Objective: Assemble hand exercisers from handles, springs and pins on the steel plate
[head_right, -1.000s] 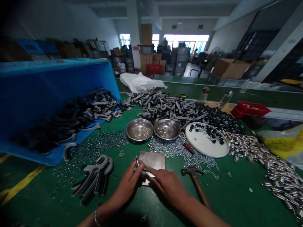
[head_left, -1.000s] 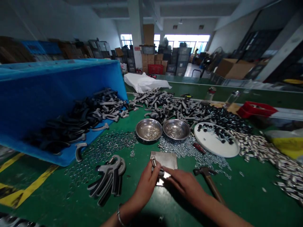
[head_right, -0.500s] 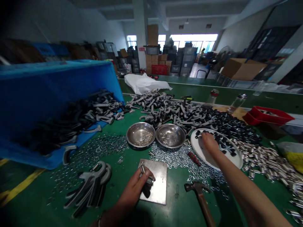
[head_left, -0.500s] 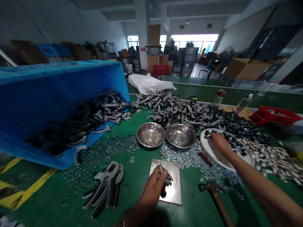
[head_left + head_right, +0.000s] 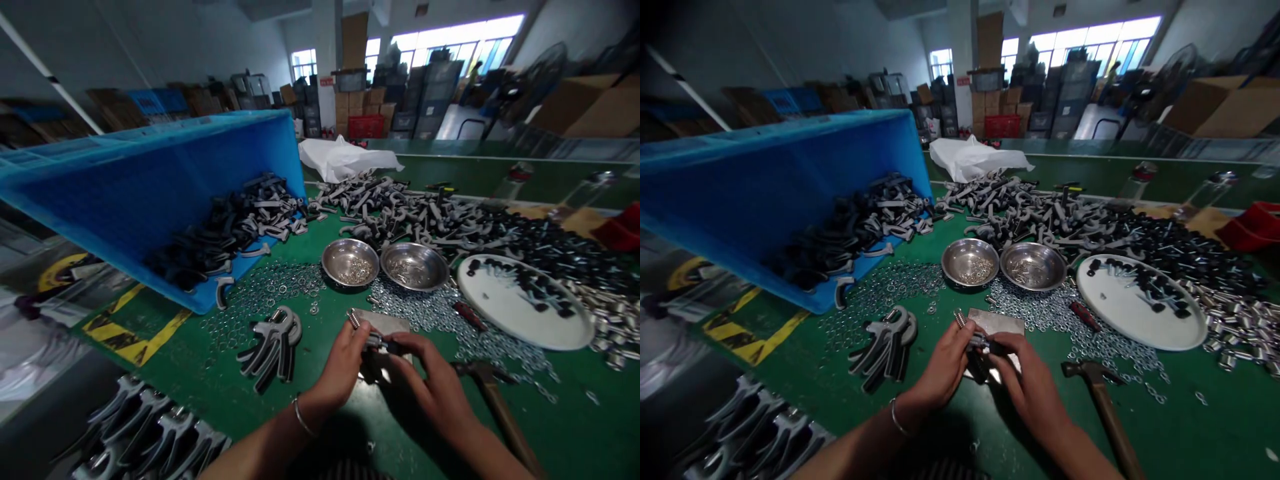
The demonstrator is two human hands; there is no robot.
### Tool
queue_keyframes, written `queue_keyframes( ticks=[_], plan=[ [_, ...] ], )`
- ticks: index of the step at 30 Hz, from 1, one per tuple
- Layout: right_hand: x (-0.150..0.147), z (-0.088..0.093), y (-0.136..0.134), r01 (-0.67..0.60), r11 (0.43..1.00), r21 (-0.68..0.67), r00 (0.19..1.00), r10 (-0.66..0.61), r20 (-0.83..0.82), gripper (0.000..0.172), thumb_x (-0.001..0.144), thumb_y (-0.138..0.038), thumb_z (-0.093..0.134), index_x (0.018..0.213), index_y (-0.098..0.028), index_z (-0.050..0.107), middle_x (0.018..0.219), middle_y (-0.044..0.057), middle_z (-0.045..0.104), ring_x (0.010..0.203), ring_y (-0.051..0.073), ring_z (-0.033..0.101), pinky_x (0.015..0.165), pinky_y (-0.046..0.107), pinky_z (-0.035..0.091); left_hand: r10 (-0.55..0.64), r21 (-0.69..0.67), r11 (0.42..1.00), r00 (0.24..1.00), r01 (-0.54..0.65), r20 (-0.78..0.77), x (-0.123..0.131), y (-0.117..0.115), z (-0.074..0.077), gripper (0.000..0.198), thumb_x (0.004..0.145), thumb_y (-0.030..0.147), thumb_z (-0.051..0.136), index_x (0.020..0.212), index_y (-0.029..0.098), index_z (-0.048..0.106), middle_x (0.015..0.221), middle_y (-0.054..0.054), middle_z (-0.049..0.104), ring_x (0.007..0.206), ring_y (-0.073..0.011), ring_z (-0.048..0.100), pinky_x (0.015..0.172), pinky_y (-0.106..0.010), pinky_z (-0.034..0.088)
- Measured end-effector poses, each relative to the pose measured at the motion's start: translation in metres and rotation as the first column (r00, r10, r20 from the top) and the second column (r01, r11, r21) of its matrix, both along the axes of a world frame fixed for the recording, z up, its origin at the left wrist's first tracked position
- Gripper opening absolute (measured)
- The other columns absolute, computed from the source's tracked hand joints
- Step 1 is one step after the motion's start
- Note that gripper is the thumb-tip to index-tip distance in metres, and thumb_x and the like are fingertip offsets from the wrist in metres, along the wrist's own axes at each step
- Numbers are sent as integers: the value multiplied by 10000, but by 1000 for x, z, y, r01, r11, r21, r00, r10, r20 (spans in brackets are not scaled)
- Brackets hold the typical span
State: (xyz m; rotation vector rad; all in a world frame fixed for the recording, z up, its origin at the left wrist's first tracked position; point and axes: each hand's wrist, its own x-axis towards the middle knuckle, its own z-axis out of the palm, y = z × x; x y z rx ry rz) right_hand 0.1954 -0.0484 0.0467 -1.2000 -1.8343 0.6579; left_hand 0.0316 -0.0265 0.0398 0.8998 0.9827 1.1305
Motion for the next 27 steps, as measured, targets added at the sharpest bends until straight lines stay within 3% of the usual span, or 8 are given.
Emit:
queue_keyframes(
  ticks=[7,11,14,15,17,19,23,27],
  plan=[
    [-3,4,-10,46,999,-24,997,-45,68,116,975,-310,551,1068,-240,549,926,48,690,813,199,687,719,308,566,-17,102,994,981,37,-192,-18,-15,17,355,995,500,422,1020,174,562,934,-31,626,861,-168,574,812,-291,457],
    [-2,3,-11,-89,995,38,996,88,17,115,960,-294,565,1060,-243,588,1017,81,678,961,226,659,843,352,546,-60,158,982,959,107,-275,-22,-18,31,324,995,475,421,1013,178,547,932,-27,619,869,-170,571,822,-294,448],
    [-10,6,-12,-147,976,-158,968,110,-224,160,945,-387,589,999,-237,592,923,65,663,847,211,650,754,343,552,-27,252,957,905,147,-426,-25,-19,32,281,1000,439,417,1002,182,529,933,-34,610,861,-176,557,814,-305,437],
    [-14,8,-13,-193,931,-309,933,76,-352,214,956,-444,558,977,-232,578,833,39,637,720,182,623,641,309,539,-11,286,943,878,167,-479,-26,-18,31,264,1000,426,419,997,184,524,936,-40,607,858,-180,552,813,-314,435],
    [-23,13,-15,-350,741,-573,826,-44,-561,361,979,-564,446,922,-221,545,679,-19,543,497,116,478,431,231,412,15,338,916,825,214,-565,-28,-16,28,230,996,399,428,981,189,521,944,-53,602,865,-193,548,822,-332,435],
    [-29,18,-17,-463,593,-659,773,-94,-627,439,966,-625,426,877,-208,534,620,-46,498,432,81,391,379,196,325,37,367,898,789,243,-613,-30,-12,26,206,989,381,438,972,194,525,944,-59,600,878,-202,548,831,-342,440],
    [-30,17,-22,-470,589,-657,799,-33,-601,456,896,-642,564,793,-199,540,518,-62,525,371,58,393,360,163,313,-24,391,856,781,338,-624,-38,-8,30,215,989,377,433,998,192,543,952,-62,614,873,-196,559,832,-332,450],
    [-24,4,-24,-670,198,-716,734,27,-679,740,888,-813,120,686,-216,507,355,-54,461,221,79,263,253,195,252,-106,362,835,765,415,-635,-44,-8,27,229,986,382,453,988,188,575,919,-53,621,826,-187,558,792,-312,452]
  ],
)
